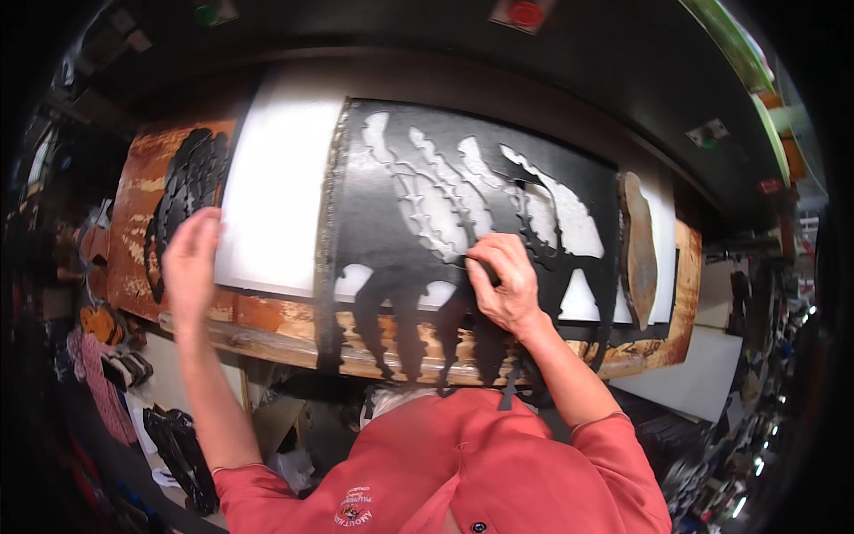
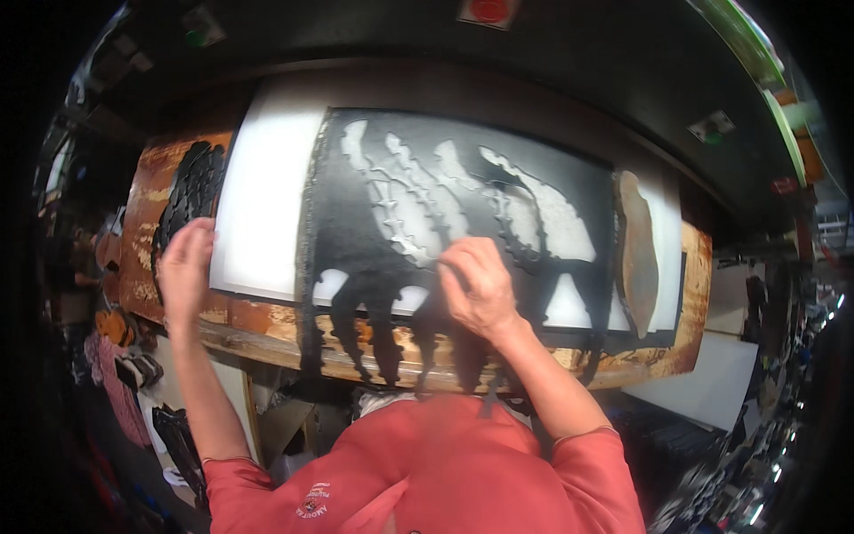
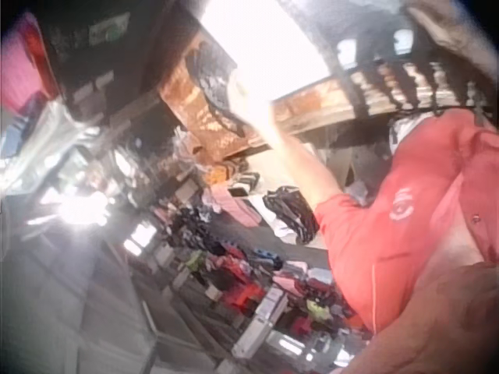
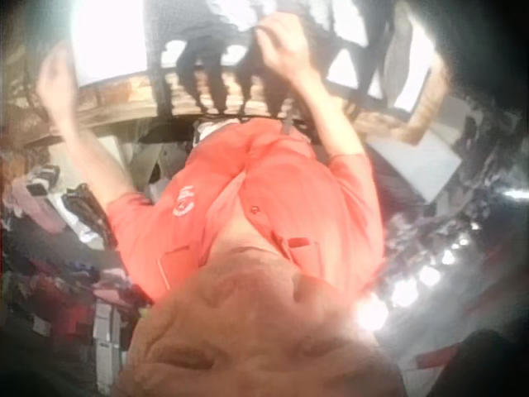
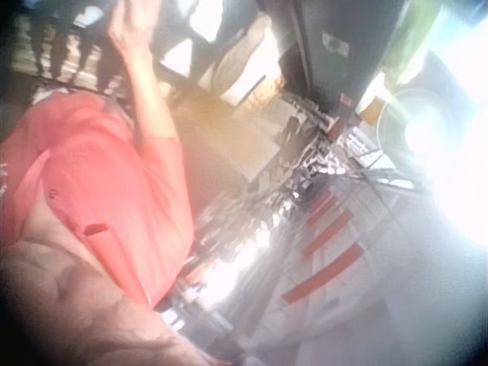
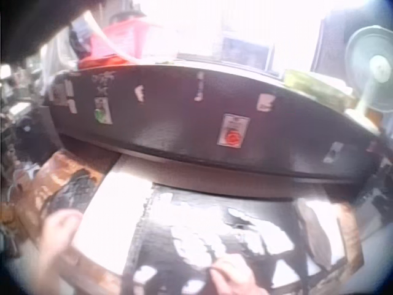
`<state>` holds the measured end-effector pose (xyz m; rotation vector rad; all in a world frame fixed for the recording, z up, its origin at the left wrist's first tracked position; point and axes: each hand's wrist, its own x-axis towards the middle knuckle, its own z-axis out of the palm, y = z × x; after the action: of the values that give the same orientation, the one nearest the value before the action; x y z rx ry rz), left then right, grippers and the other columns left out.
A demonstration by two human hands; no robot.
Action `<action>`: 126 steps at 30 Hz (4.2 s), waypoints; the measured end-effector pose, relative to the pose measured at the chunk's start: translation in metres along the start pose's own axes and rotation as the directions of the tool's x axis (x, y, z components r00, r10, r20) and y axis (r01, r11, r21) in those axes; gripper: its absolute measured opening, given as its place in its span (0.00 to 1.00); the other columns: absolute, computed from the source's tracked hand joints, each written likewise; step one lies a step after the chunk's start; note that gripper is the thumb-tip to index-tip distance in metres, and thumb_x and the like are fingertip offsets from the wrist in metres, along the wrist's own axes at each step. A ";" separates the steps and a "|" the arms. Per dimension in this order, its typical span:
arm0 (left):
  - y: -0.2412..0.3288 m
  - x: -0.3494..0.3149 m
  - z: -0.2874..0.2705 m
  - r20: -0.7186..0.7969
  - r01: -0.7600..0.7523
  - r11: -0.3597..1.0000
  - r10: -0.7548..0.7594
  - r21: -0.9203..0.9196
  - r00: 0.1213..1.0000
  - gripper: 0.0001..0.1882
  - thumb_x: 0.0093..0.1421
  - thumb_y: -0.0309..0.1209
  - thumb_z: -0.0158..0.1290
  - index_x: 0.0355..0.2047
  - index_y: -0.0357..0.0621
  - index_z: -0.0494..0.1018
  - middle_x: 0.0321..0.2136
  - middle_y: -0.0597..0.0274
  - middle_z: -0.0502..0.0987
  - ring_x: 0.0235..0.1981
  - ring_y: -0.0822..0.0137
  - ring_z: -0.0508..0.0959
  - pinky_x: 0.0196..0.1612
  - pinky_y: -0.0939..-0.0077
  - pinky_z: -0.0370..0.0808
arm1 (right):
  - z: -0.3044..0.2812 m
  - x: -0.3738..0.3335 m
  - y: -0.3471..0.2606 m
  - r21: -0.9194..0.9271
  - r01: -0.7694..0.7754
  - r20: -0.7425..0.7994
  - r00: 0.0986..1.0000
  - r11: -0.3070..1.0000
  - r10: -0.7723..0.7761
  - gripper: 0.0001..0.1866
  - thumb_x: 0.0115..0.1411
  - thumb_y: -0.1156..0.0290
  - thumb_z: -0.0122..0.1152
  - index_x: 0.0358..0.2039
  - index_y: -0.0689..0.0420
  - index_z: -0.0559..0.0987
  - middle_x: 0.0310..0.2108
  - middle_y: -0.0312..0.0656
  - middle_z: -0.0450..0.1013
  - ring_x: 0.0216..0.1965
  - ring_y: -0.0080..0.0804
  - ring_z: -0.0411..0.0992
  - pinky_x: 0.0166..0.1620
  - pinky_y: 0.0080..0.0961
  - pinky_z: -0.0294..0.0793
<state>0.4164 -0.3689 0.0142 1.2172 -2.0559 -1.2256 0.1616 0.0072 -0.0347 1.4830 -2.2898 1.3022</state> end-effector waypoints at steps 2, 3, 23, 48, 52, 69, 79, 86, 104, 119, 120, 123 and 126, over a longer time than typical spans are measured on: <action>0.023 -0.035 0.066 0.157 -0.066 0.998 0.068 -0.017 0.985 0.20 0.73 0.34 0.56 0.59 0.35 0.78 0.59 0.45 0.79 0.59 0.55 0.80 0.64 0.59 0.75 | 0.000 0.002 -0.002 0.036 -0.011 -0.001 1.000 0.999 0.011 0.08 0.56 0.82 0.69 0.37 0.62 0.82 0.37 0.47 0.79 0.45 0.49 0.77 0.50 0.38 0.77; 0.033 -0.050 0.095 0.235 -0.126 0.989 0.141 -0.078 0.962 0.20 0.72 0.33 0.56 0.59 0.33 0.77 0.60 0.42 0.78 0.60 0.54 0.79 0.65 0.59 0.75 | -0.002 0.003 -0.003 0.073 -0.024 -0.032 0.999 0.997 0.026 0.08 0.56 0.82 0.69 0.37 0.61 0.82 0.37 0.47 0.79 0.45 0.49 0.78 0.50 0.39 0.77; 0.006 -0.098 0.118 0.079 -0.128 0.992 0.129 -0.021 0.989 0.12 0.72 0.31 0.57 0.40 0.31 0.78 0.28 0.73 0.74 0.30 0.80 0.68 0.32 0.81 0.67 | -0.250 -0.091 0.140 -0.502 -0.609 -0.208 0.774 0.614 0.598 0.51 0.42 0.50 0.73 0.68 0.59 0.73 0.66 0.64 0.66 0.64 0.59 0.64 0.68 0.49 0.67; -0.042 -0.070 0.098 0.170 -0.006 0.947 0.064 -0.321 0.983 0.16 0.79 0.40 0.49 0.43 0.41 0.79 0.33 0.66 0.82 0.31 0.76 0.79 0.36 0.80 0.76 | -0.137 -0.171 -0.023 0.547 -0.777 -0.157 0.270 0.312 0.950 0.28 0.63 0.64 0.75 0.56 0.68 0.78 0.37 0.26 0.72 0.35 0.16 0.67 0.41 0.23 0.73; -0.009 -0.093 0.118 0.356 -0.002 0.943 0.127 -0.332 0.926 0.15 0.78 0.38 0.50 0.51 0.39 0.79 0.35 0.66 0.83 0.33 0.76 0.79 0.38 0.81 0.76 | -0.147 -0.209 -0.054 0.471 -0.805 -0.060 0.378 0.360 0.924 0.13 0.69 0.66 0.68 0.45 0.63 0.85 0.35 0.26 0.77 0.37 0.15 0.71 0.45 0.22 0.74; 0.139 -0.272 0.240 0.477 -0.173 0.664 0.671 -0.727 0.568 0.18 0.77 0.31 0.50 0.61 0.35 0.75 0.54 0.51 0.82 0.50 0.56 0.85 0.55 0.62 0.83 | -0.223 -0.452 -0.234 0.259 -0.780 -0.893 0.032 0.569 0.449 0.10 0.68 0.68 0.70 0.44 0.61 0.88 0.38 0.32 0.83 0.39 0.18 0.74 0.47 0.20 0.73; 0.174 -0.337 0.240 0.726 0.050 0.736 0.652 -0.676 0.221 0.18 0.77 0.32 0.51 0.61 0.34 0.75 0.53 0.48 0.82 0.54 0.55 0.83 0.62 0.60 0.79 | -0.193 -0.487 -0.376 0.292 -0.767 -0.954 -0.273 0.571 0.122 0.10 0.66 0.70 0.72 0.30 0.62 0.84 0.24 0.24 0.71 0.27 0.14 0.63 0.30 0.22 0.65; 0.161 -0.417 0.212 0.798 -0.063 0.813 0.548 -0.578 -0.249 0.13 0.76 0.29 0.52 0.54 0.36 0.81 0.47 0.54 0.86 0.50 0.67 0.83 0.59 0.71 0.77 | -0.095 -0.499 -0.490 0.605 -0.706 -0.783 -0.611 0.370 0.114 0.07 0.67 0.71 0.71 0.37 0.61 0.85 0.26 0.22 0.67 0.29 0.12 0.61 0.32 0.18 0.62; 0.080 -0.783 0.088 0.428 -0.004 1.000 -0.012 0.019 -0.904 0.11 0.76 0.35 0.54 0.49 0.45 0.81 0.42 0.69 0.84 0.42 0.77 0.81 0.45 0.78 0.80 | -0.122 -0.671 -0.919 0.692 -0.721 -0.652 -0.636 0.017 -0.413 0.19 0.67 0.65 0.69 0.53 0.63 0.86 0.46 0.34 0.82 0.48 0.20 0.75 0.56 0.20 0.69; -0.131 -1.057 0.264 0.743 -0.389 0.920 -0.235 -0.037 -0.627 0.27 0.72 0.45 0.56 0.56 0.31 0.77 0.46 0.51 0.84 0.45 0.63 0.84 0.50 0.70 0.79 | -0.067 -1.117 -0.762 0.754 -0.645 -0.651 -0.759 -0.125 -0.006 0.16 0.67 0.61 0.60 0.46 0.61 0.81 0.43 0.52 0.80 0.45 0.38 0.79 0.52 0.38 0.76; -0.129 -1.036 0.270 0.744 -0.559 0.821 -0.299 -0.119 -0.598 0.25 0.73 0.45 0.56 0.55 0.32 0.78 0.44 0.52 0.84 0.41 0.64 0.84 0.48 0.71 0.80 | -0.028 -1.107 -0.740 0.774 -0.624 -0.616 -0.781 -0.110 0.098 0.13 0.67 0.63 0.57 0.37 0.62 0.77 0.34 0.51 0.76 0.36 0.39 0.75 0.45 0.39 0.74; -0.122 -0.977 0.277 0.792 -0.718 0.693 -0.400 -0.068 -0.461 0.20 0.74 0.42 0.55 0.51 0.35 0.80 0.38 0.55 0.85 0.32 0.69 0.84 0.38 0.75 0.82 | 0.089 -1.058 -0.689 0.504 -0.715 -0.557 -0.698 -0.485 0.450 0.10 0.62 0.68 0.56 0.30 0.60 0.81 0.33 0.53 0.78 0.39 0.52 0.79 0.41 0.45 0.77; -0.114 -0.941 0.296 0.837 -0.720 0.689 -0.440 0.083 -0.325 0.17 0.74 0.38 0.54 0.51 0.35 0.80 0.37 0.55 0.85 0.31 0.70 0.84 0.34 0.76 0.82 | 0.184 -0.997 -0.650 0.855 -0.365 -0.187 -0.880 -0.369 0.437 0.21 0.67 0.56 0.51 0.30 0.61 0.81 0.30 0.52 0.80 0.34 0.46 0.79 0.39 0.46 0.75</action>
<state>0.7306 0.5531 -0.1814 -1.0172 -4.0530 -1.3499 1.2484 0.4662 -0.2739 -2.2338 -1.6788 1.3250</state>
